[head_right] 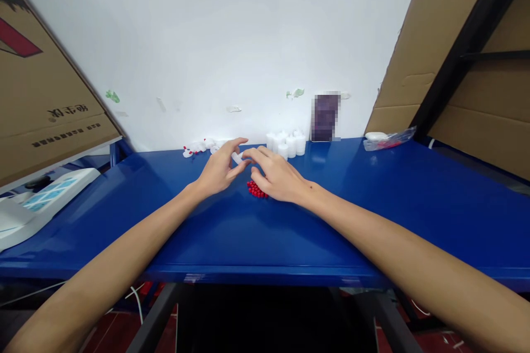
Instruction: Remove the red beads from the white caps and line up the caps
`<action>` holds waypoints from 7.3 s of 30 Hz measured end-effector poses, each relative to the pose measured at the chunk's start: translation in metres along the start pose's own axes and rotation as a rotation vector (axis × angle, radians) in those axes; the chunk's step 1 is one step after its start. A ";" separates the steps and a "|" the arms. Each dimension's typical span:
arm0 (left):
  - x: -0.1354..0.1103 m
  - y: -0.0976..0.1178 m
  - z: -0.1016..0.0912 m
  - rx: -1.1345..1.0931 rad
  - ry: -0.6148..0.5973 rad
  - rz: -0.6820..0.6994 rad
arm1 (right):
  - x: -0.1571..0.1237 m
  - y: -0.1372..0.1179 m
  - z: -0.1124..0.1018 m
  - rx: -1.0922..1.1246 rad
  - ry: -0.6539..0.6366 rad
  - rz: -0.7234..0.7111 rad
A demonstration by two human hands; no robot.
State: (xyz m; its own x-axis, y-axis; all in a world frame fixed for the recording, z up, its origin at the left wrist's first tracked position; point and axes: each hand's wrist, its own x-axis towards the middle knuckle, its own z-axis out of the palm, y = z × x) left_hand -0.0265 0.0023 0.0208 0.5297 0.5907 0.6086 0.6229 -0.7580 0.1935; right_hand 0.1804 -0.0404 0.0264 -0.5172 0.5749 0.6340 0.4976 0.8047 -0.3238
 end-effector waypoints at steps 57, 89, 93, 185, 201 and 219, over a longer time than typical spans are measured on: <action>0.010 0.051 0.000 -0.640 0.026 -0.230 | 0.001 -0.013 0.006 -0.114 -0.125 0.156; 0.000 0.018 0.007 -0.083 -0.096 0.159 | -0.005 0.004 -0.004 -0.047 0.089 0.110; -0.001 0.016 0.011 -0.041 -0.138 0.156 | -0.005 0.004 -0.005 0.008 0.111 0.085; 0.003 -0.026 0.000 -0.505 -0.656 -0.249 | -0.010 0.067 0.004 -0.361 -0.177 0.318; -0.019 -0.112 -0.005 0.345 -0.156 -0.451 | -0.009 0.070 -0.001 -0.426 -0.379 0.472; -0.018 -0.112 0.002 0.275 -0.302 -0.477 | -0.009 0.080 -0.002 -0.357 -0.332 0.472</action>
State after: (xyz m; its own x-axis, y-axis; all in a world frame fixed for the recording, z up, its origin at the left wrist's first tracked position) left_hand -0.1048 0.0772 -0.0138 0.2713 0.9288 0.2524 0.9349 -0.3166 0.1602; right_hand 0.2263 0.0179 -0.0039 -0.3465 0.9134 0.2138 0.8923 0.3913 -0.2253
